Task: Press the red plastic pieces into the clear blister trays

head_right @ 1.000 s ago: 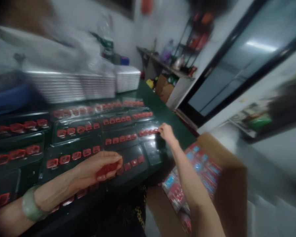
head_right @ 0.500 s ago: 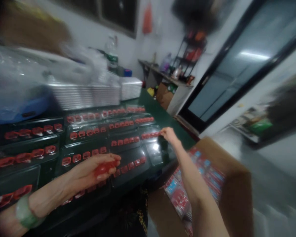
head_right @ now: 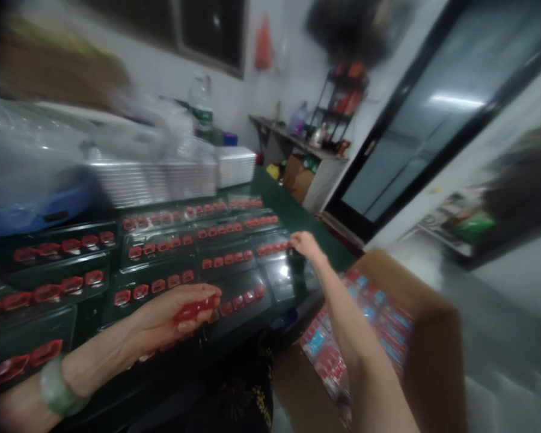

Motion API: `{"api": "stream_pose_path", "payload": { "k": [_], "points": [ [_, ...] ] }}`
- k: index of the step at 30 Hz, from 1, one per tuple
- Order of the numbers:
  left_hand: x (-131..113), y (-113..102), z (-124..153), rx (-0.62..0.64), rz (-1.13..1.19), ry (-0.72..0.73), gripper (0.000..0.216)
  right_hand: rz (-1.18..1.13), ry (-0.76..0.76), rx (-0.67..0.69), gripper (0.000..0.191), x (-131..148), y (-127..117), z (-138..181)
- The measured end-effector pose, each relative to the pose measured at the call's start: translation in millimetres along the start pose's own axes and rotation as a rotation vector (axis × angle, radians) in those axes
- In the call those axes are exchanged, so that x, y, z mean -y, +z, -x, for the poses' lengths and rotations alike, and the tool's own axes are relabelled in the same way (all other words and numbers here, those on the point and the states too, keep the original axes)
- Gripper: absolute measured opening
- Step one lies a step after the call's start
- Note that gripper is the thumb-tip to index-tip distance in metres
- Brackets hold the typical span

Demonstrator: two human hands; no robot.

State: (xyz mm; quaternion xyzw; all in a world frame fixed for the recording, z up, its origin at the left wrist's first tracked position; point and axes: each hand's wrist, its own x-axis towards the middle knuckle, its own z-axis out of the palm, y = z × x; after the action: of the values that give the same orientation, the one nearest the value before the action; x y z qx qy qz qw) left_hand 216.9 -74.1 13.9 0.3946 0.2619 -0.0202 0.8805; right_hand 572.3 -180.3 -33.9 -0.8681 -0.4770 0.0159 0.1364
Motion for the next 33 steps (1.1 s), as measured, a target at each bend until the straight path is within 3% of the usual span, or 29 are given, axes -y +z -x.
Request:
{"api": "stream_pose_path", "payload": {
  "k": [14,20,23,28,33],
  "points": [
    [1,-5,-7,0.032,-0.011,-0.016,0.015,0.041,0.071,0.047,0.020,11,6,-9],
    [-3,-5,-12,-0.066,-0.016,-0.007,0.019,-0.047,0.109,-0.037,0.026,2,-3,-5],
    [-11,3,-24,-0.056,-0.067,0.045,0.020,-0.062,0.141,-0.072,0.021,-4,-1,2],
    [-30,33,-61,-0.039,-0.367,0.245,0.025,-0.041,0.199,-0.121,0.018,-6,3,10],
    [-52,68,-123,-0.142,-0.973,0.577,0.025,-0.033,0.214,-0.159,0.018,-3,8,8]
  ]
}}
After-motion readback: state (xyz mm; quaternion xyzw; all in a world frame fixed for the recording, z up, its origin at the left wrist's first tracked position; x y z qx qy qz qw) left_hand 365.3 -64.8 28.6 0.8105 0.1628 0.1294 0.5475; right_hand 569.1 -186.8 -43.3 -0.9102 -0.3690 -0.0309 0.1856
